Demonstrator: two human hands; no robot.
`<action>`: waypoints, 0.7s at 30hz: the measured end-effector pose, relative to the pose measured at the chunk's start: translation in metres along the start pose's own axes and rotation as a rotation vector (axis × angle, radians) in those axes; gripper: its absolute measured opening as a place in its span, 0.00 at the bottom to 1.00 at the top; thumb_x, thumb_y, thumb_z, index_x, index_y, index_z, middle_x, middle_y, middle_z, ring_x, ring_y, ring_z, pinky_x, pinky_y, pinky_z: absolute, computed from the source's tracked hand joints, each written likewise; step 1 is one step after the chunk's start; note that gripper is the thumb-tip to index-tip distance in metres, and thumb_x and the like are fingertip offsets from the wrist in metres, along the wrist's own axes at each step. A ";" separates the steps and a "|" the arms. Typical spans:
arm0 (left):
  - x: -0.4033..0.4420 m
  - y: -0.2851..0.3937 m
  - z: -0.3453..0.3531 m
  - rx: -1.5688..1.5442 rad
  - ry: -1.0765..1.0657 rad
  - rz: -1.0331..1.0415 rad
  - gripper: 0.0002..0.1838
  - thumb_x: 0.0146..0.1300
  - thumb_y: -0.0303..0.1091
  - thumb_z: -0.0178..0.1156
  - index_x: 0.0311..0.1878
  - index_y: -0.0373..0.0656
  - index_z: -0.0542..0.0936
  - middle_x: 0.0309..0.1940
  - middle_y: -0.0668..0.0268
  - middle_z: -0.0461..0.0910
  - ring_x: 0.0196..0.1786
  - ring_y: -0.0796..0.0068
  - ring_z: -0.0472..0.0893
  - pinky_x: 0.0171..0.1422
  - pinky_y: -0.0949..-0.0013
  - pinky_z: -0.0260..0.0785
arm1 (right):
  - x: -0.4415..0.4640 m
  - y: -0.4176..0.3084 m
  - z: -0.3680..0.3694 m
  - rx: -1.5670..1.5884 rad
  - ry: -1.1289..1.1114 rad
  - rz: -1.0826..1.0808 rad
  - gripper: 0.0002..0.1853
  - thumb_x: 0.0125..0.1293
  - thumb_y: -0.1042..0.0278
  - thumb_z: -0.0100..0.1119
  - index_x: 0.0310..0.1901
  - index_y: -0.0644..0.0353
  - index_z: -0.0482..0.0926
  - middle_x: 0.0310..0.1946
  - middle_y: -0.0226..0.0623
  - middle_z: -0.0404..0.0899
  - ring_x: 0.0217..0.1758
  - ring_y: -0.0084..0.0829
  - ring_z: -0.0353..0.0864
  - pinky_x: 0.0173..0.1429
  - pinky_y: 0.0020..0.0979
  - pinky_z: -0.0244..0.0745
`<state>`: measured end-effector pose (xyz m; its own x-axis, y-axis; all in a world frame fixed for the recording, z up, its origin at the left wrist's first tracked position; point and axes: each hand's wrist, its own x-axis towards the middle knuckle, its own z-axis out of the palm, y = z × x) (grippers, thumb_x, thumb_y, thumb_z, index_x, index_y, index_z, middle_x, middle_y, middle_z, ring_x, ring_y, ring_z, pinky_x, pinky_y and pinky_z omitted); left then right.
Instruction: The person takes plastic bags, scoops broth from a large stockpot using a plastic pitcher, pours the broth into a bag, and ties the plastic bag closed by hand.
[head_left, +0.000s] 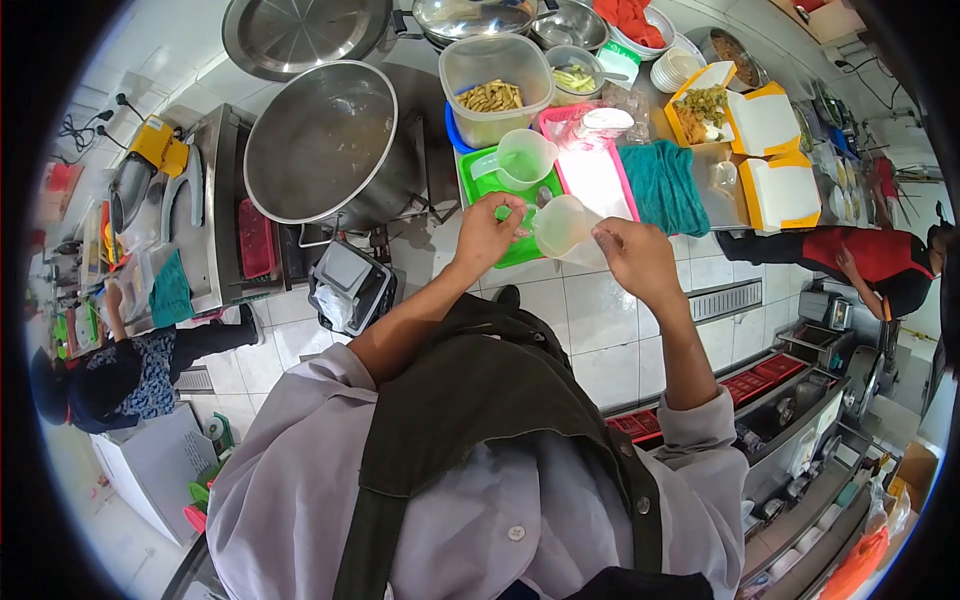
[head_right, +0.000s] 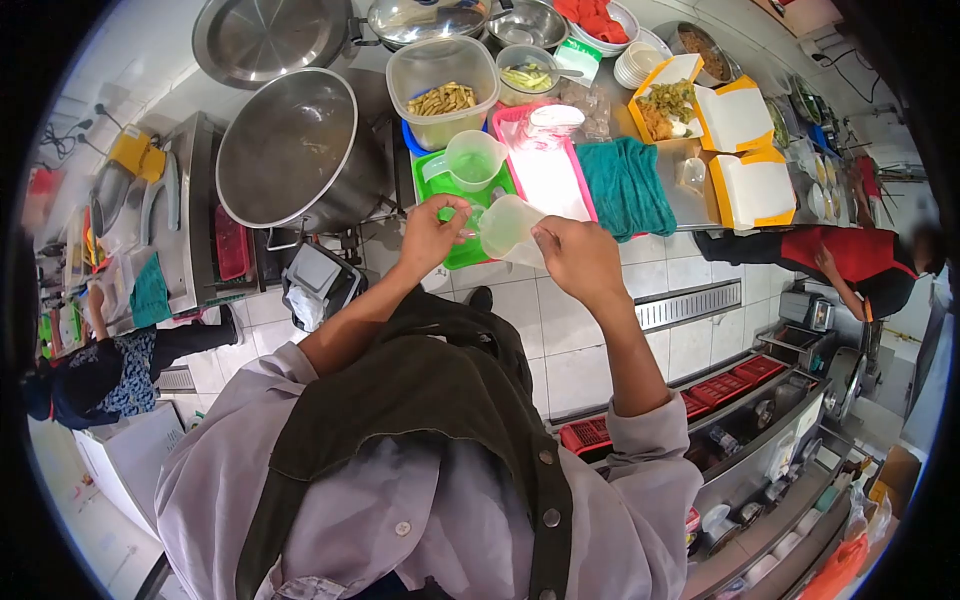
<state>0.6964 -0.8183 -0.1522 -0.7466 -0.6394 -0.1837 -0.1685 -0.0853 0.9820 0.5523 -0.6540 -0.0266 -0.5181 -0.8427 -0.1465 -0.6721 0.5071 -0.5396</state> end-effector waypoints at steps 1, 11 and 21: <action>0.001 -0.001 0.002 -0.013 -0.003 -0.004 0.10 0.66 0.30 0.60 0.43 0.30 0.78 0.42 0.56 0.80 0.31 0.69 0.86 0.28 0.74 0.77 | 0.001 -0.001 0.000 -0.040 0.008 -0.025 0.10 0.65 0.62 0.56 0.36 0.57 0.83 0.25 0.45 0.81 0.30 0.48 0.80 0.37 0.45 0.73; 0.006 -0.011 0.006 -0.006 -0.021 -0.029 0.10 0.66 0.30 0.59 0.43 0.32 0.78 0.35 0.60 0.82 0.30 0.71 0.86 0.27 0.74 0.76 | 0.010 -0.008 -0.002 -0.198 -0.022 -0.067 0.12 0.65 0.59 0.54 0.34 0.56 0.84 0.25 0.45 0.81 0.31 0.49 0.80 0.39 0.47 0.74; 0.005 -0.020 0.006 0.010 -0.032 -0.057 0.09 0.66 0.31 0.60 0.43 0.33 0.78 0.35 0.61 0.82 0.31 0.72 0.86 0.27 0.75 0.76 | 0.013 -0.007 0.005 -0.268 -0.035 -0.071 0.12 0.65 0.59 0.53 0.34 0.57 0.83 0.26 0.45 0.82 0.34 0.47 0.81 0.40 0.46 0.74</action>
<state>0.6920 -0.8157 -0.1729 -0.7557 -0.6090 -0.2409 -0.2180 -0.1131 0.9694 0.5527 -0.6699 -0.0283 -0.4491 -0.8812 -0.1474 -0.8244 0.4724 -0.3118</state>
